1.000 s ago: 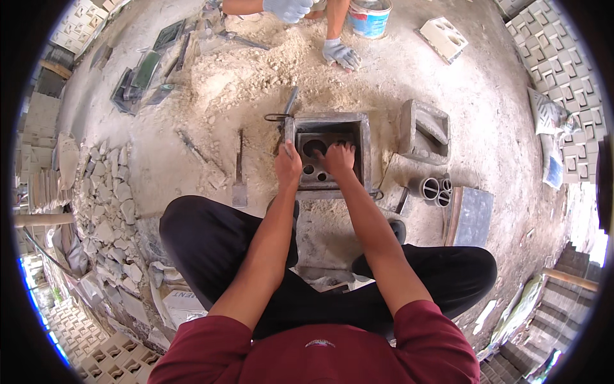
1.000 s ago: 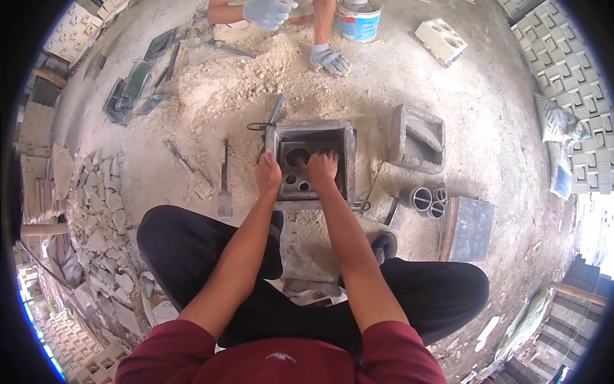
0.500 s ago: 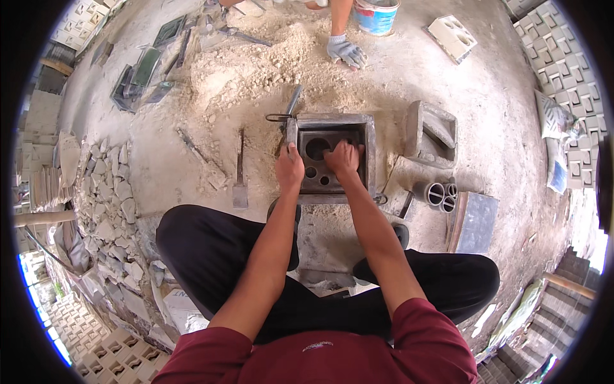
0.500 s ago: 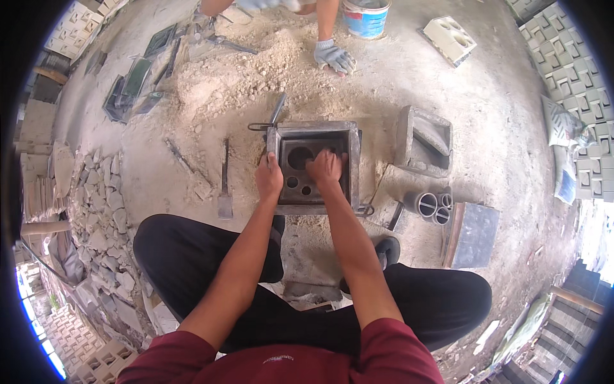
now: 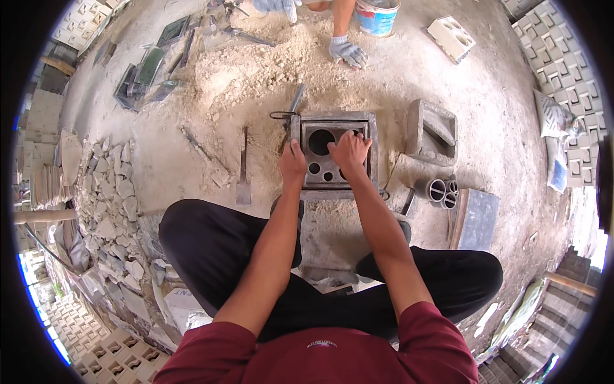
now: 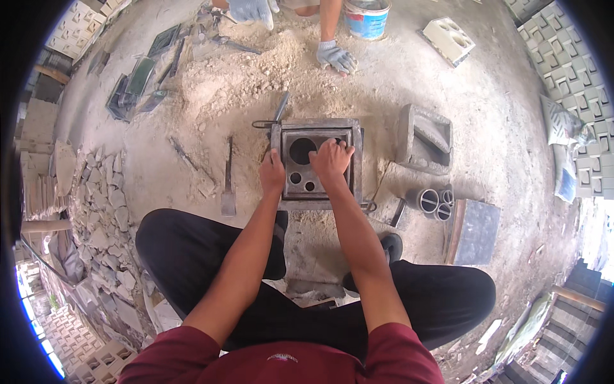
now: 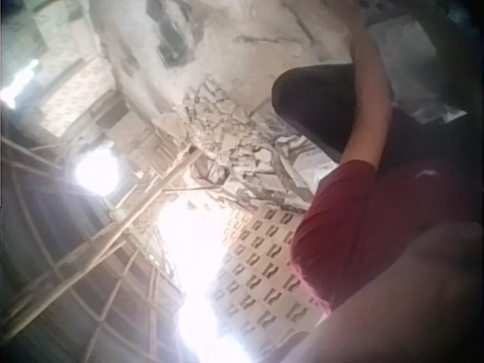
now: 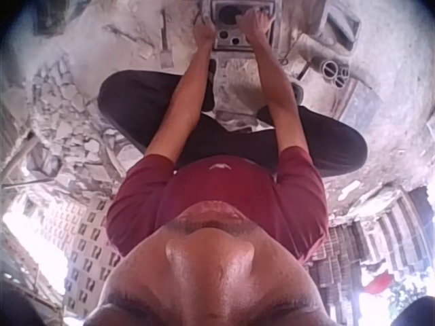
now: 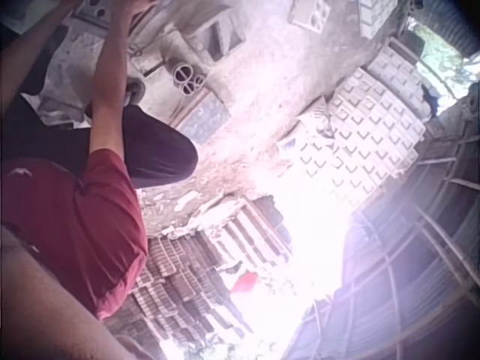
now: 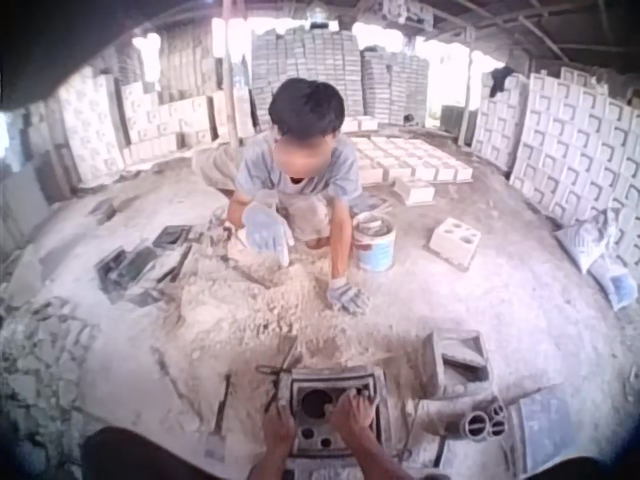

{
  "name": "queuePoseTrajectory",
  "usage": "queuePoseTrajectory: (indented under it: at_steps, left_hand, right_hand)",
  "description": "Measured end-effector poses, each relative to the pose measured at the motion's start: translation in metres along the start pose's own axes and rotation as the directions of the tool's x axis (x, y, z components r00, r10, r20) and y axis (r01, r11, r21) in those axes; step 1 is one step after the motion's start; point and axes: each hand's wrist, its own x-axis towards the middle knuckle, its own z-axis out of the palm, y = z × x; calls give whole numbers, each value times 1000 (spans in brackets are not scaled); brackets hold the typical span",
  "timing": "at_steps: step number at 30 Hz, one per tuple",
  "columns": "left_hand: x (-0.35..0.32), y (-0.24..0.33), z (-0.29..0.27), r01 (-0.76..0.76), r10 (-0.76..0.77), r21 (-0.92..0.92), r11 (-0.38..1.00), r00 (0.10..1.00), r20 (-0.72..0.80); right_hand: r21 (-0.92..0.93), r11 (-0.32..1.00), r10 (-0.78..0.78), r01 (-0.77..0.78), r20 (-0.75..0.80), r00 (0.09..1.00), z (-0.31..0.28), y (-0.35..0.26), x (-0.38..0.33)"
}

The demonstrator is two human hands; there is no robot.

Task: The person assembles a metal mold for concrete blocks by fitting a side panel onto a base, securing it with a latch, and then inserting a multi-hole metal template into the mold frame.

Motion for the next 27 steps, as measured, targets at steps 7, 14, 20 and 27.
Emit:
queuePoseTrajectory:
  at_steps: [7,14,20,27]
  left_hand:
    - [9,-26,5,13,-56,-298,954,989,-139]
    - [3,-21,2,144,-135,-458,877,989,54]
    - [6,-27,-1,-2,-31,-329,944,995,-95]
    - [-2,-8,1,53,-69,-297,953,997,-43]
  right_hand:
    - [72,995,78,-70,-110,991,-17,-13,-17]
    - [296,953,195,-69,-422,885,4,-8,-37]
    - [351,931,253,-102,-419,872,7,-20,-45]
    - [417,908,208,41,-533,820,-28,-13,-51]
